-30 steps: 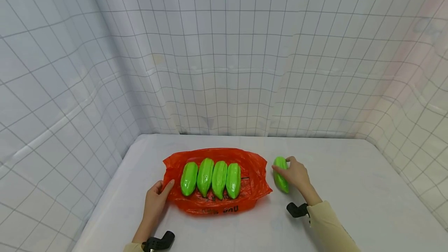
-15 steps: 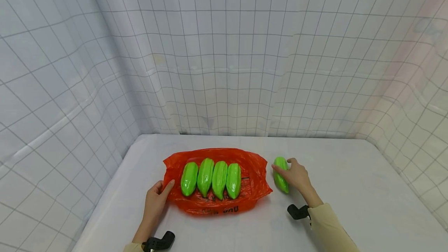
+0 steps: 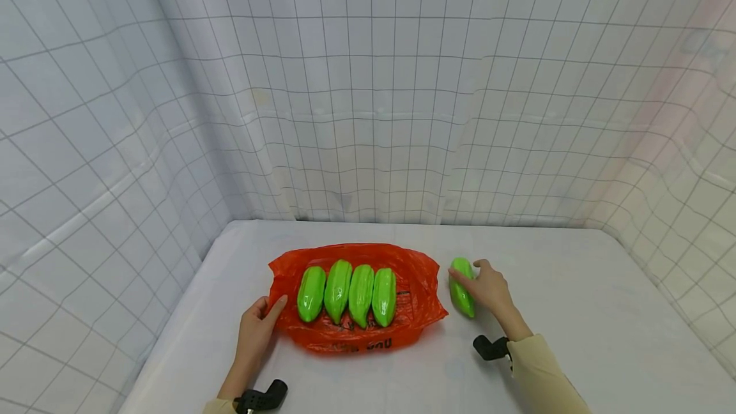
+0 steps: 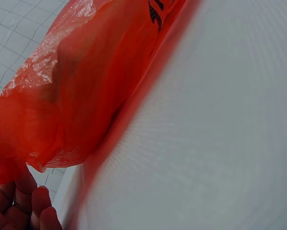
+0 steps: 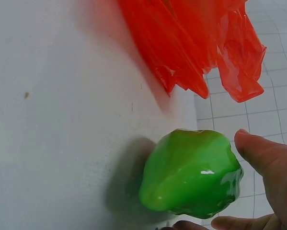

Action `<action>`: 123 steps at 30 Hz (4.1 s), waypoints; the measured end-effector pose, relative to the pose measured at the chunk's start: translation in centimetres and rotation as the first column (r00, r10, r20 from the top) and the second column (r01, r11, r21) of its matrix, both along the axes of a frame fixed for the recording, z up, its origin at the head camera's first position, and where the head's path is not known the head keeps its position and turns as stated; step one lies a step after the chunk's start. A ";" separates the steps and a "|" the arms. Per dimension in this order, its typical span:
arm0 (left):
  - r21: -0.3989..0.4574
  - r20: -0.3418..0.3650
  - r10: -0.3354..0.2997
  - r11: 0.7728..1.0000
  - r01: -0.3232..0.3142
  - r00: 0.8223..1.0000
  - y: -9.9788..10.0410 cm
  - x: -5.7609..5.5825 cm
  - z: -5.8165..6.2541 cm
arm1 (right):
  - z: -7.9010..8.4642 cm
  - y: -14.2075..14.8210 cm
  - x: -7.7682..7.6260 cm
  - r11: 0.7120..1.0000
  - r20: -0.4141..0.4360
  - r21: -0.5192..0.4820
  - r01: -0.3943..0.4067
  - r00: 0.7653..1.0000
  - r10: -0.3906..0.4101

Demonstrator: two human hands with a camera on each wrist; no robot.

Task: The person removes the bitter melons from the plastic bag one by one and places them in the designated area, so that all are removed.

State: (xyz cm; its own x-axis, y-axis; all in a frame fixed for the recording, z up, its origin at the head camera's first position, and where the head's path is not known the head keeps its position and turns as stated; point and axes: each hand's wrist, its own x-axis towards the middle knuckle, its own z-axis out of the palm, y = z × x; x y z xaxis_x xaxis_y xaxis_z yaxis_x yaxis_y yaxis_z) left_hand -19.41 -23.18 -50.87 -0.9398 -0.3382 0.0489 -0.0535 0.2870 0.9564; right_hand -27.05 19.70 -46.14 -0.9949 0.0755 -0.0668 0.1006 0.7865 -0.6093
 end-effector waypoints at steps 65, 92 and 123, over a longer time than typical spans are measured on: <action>-0.004 -0.001 -0.004 1.000 0.004 1.000 0.0 -0.1 0.1 | 3.6 -3.8 0.9 0.957 -0.413 -0.260 -0.132 0.911 0.014; -0.008 0.000 0.003 1.000 -0.003 1.000 0.0 0.0 0.0 | 4.1 -7.6 1.7 0.907 -0.270 -0.286 -0.310 0.934 0.234; -0.021 -0.008 -0.002 1.000 0.001 1.000 0.0 0.1 0.1 | 3.1 -9.2 1.2 0.892 -0.103 -0.193 -0.408 0.913 0.395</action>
